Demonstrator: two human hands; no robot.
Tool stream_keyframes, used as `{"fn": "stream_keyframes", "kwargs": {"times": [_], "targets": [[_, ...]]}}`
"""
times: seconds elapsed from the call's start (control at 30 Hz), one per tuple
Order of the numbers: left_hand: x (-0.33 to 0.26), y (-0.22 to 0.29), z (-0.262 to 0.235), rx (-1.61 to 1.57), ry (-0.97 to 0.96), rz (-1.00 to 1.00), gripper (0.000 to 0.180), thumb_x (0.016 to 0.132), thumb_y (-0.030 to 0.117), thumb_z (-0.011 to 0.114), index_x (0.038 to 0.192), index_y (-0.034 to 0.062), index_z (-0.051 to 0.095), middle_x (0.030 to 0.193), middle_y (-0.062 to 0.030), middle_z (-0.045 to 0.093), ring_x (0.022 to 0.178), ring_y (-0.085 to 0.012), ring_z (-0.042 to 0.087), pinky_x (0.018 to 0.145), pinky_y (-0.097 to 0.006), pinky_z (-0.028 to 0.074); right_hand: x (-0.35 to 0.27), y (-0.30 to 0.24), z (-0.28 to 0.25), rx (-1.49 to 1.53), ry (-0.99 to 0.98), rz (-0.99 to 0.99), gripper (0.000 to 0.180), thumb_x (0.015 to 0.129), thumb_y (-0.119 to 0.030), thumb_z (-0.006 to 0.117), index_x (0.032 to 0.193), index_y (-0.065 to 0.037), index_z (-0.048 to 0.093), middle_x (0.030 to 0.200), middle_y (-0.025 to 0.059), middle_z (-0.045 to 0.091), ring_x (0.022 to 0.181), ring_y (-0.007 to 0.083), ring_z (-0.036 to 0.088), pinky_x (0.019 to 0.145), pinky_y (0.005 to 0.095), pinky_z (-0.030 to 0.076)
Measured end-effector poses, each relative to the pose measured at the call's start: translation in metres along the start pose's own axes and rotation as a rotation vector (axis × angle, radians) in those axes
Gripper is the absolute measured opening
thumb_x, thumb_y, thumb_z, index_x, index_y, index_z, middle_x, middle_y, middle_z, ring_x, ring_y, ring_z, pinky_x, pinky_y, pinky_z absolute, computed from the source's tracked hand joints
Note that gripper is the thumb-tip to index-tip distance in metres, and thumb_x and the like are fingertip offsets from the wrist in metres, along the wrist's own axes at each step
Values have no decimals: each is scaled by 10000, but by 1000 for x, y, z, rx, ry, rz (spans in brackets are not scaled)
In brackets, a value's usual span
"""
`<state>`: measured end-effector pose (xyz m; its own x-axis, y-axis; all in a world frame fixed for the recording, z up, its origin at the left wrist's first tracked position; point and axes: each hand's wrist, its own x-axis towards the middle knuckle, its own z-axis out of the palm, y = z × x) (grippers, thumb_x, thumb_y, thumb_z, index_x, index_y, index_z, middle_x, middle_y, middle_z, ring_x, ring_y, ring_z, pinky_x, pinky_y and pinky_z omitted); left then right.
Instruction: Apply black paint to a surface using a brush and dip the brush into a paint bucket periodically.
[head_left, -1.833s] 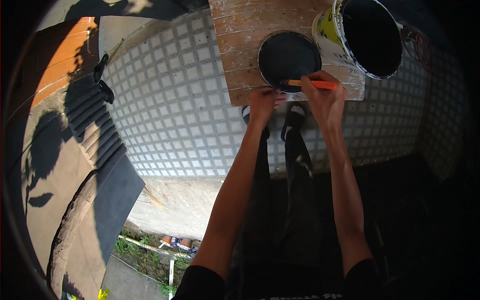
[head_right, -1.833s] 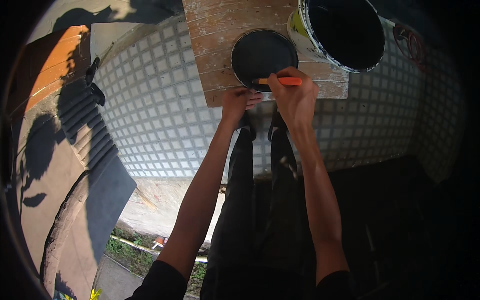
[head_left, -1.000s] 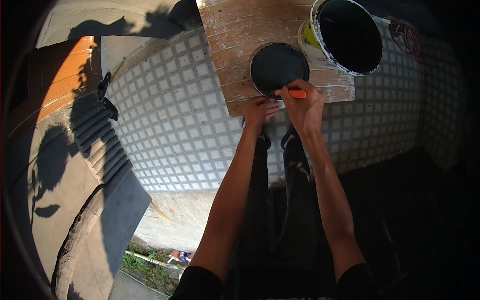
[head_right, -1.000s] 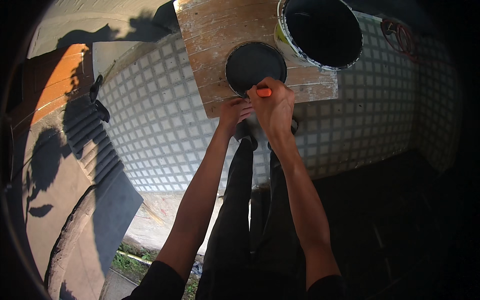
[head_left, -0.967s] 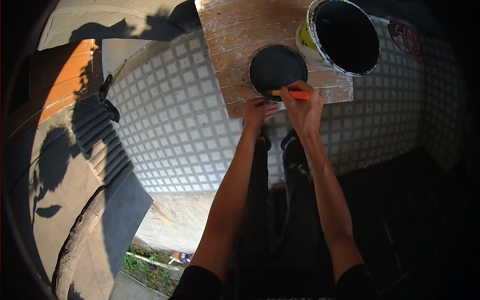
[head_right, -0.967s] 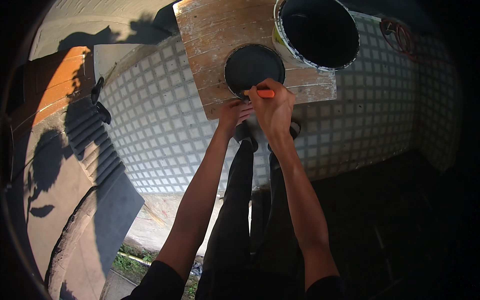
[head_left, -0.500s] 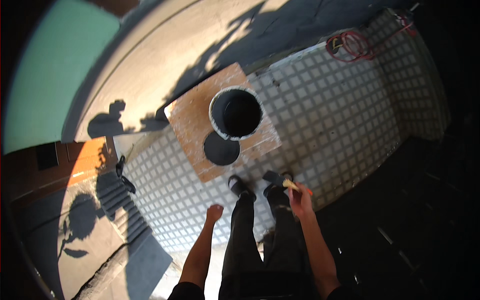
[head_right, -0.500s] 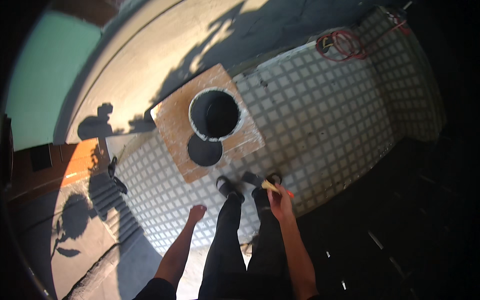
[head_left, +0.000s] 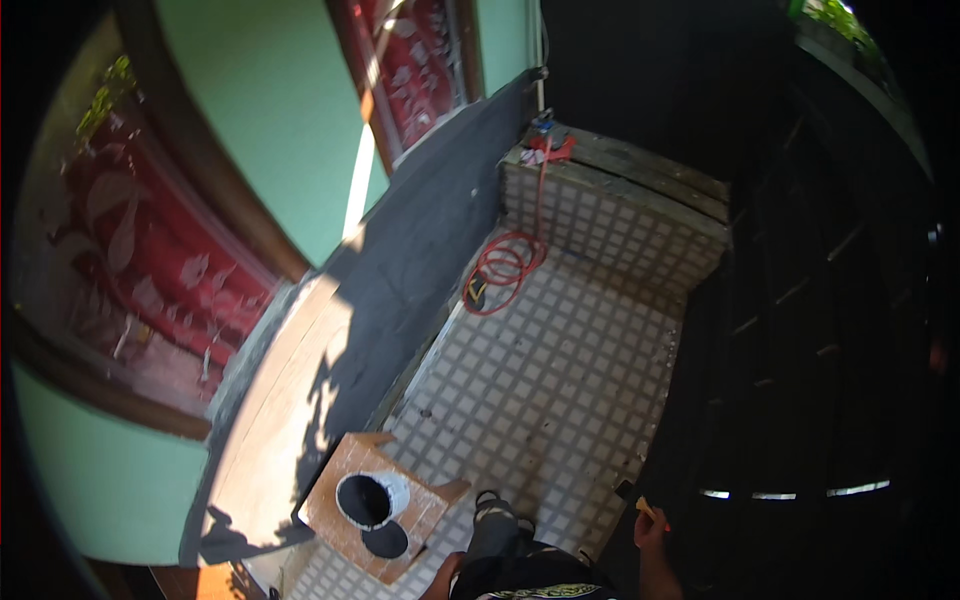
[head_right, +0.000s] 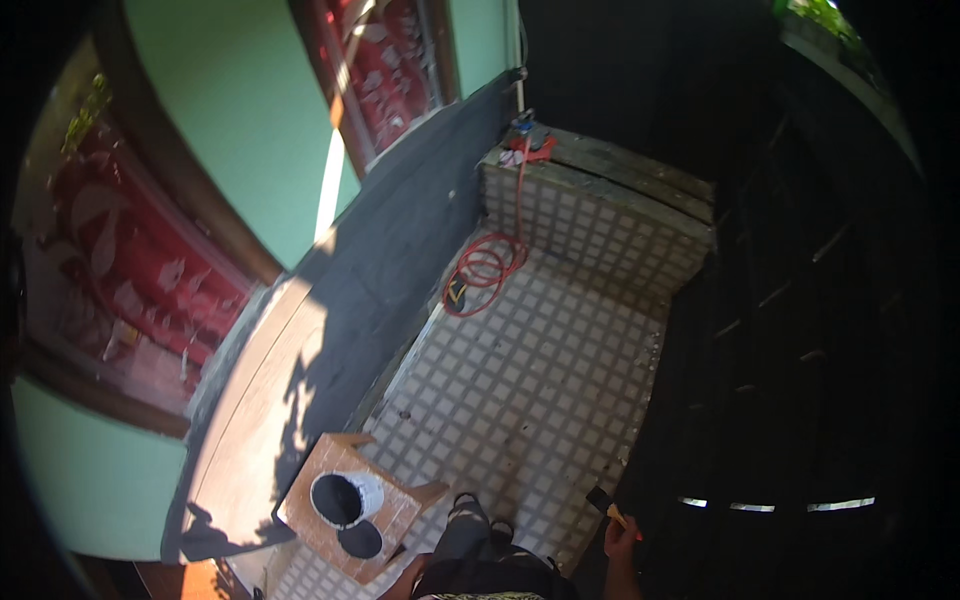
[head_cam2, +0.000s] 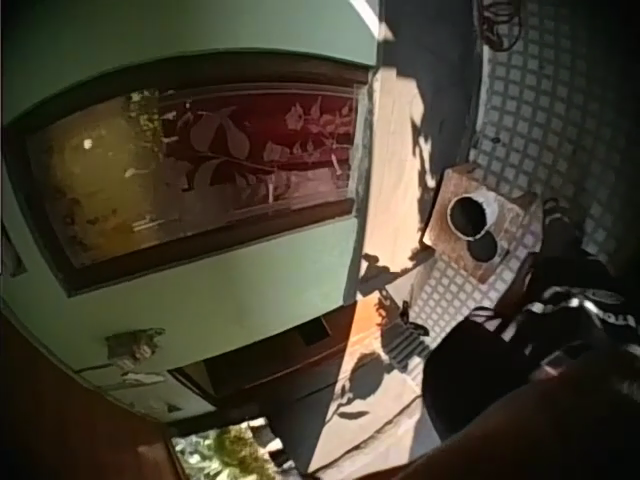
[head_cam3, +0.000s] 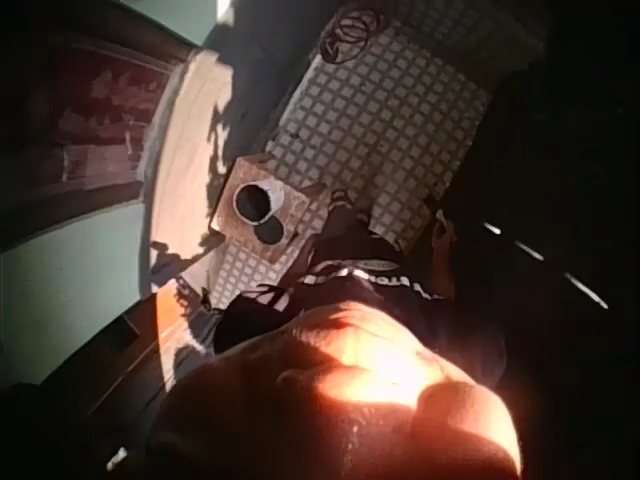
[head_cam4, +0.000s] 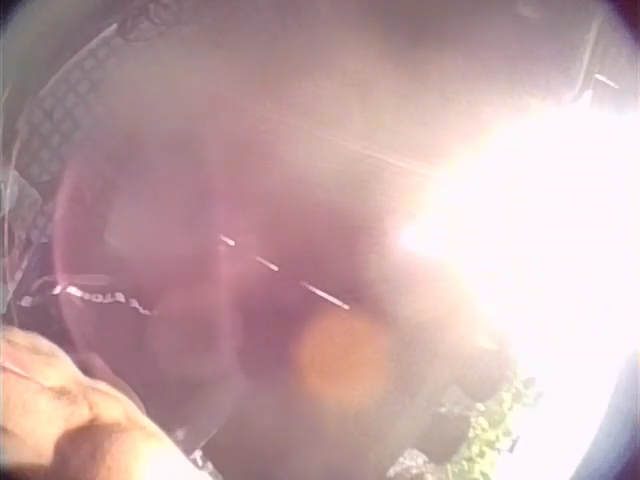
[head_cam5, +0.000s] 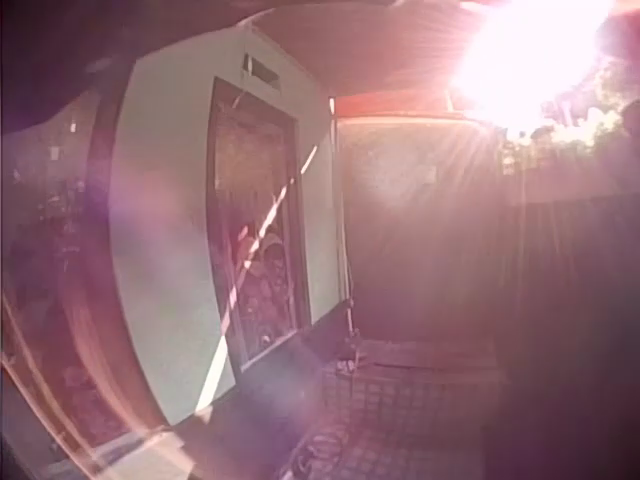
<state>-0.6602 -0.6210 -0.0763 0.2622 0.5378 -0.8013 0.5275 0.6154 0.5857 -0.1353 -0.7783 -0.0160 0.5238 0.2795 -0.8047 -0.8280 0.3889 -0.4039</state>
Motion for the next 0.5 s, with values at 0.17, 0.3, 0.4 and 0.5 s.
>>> {"fn": "stream_keyframes", "kwargs": {"times": [0.17, 0.3, 0.4, 0.5], "targets": [[95, 164, -17, 152, -164, -391, 306, 935, 452, 573, 980, 167, 675, 877, -29, 646, 793, -232, 644, 747, -448, 499, 11, -10, 52, 107, 14, -82, 151, 888, -171, 693, 887, -22, 665, 806, 84, 724, 693, 198, 733, 621, 274, 649], [191, 284, -36, 336, -168, -428, 253, 939, 317, 544, 950, 105, 681, 829, -76, 695, 678, -236, 649, 656, -434, 531, 40, -37, 100, 217, 128, -202, 113, 870, -132, 712, 886, -30, 663, 818, 90, 716, 702, 197, 728, 637, 267, 650], [270, 373, -57, 749, -215, -226, 343, 937, 349, 487, 966, 92, 713, 884, -89, 733, 727, -242, 689, 573, -413, 529, 43, -59, 151, 269, 175, -300, 107, 866, -123, 719, 897, -36, 663, 859, 89, 709, 721, 185, 717, 656, 257, 647], [317, 476, -54, 712, -130, -164, 328, 935, 348, 529, 965, 88, 726, 856, -67, 736, 702, -210, 676, 591, -401, 533, 34, -61, 186, 350, 277, -391, 112, 858, -121, 722, 909, -40, 662, 887, 88, 701, 732, 176, 704, 664, 246, 640]]}}
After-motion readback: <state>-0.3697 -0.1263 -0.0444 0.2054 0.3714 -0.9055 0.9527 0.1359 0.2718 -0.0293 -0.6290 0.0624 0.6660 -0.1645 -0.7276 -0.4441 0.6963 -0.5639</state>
